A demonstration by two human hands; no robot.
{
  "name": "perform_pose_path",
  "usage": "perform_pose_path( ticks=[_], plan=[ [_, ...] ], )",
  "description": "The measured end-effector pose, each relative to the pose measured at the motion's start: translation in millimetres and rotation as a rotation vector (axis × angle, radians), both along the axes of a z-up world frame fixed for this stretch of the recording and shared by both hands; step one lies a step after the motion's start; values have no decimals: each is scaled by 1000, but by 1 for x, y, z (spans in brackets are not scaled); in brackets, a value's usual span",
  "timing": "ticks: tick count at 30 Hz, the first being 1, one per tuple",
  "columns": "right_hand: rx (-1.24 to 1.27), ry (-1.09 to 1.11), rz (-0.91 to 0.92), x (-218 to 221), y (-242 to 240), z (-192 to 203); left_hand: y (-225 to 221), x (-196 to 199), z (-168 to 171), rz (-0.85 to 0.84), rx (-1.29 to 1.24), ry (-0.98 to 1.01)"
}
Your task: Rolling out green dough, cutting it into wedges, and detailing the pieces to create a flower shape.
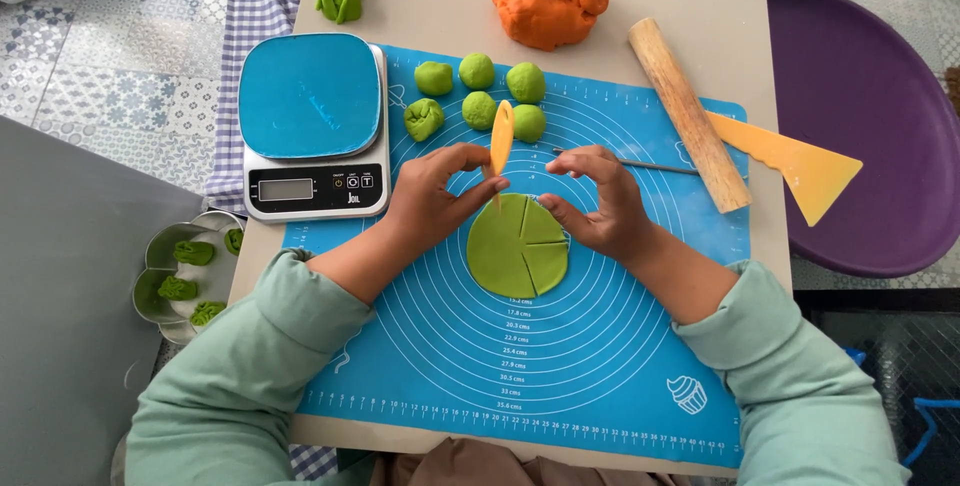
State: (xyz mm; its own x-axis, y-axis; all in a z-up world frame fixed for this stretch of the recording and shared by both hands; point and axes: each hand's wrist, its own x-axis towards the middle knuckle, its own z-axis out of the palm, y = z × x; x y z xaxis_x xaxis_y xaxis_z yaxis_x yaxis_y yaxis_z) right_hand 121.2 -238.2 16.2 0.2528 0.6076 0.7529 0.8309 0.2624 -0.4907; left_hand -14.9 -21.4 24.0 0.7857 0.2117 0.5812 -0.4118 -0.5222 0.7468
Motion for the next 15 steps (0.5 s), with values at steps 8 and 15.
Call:
perform_pose_path(
  ticks=[8, 15],
  plan=[
    [-32, 1, -8, 3, 0, -6, -2, -1, 4, -38, -93, 89],
    [-59, 16, -8, 1, -1, -5, -3, -3, 9, -64, -162, 164]
  ],
)
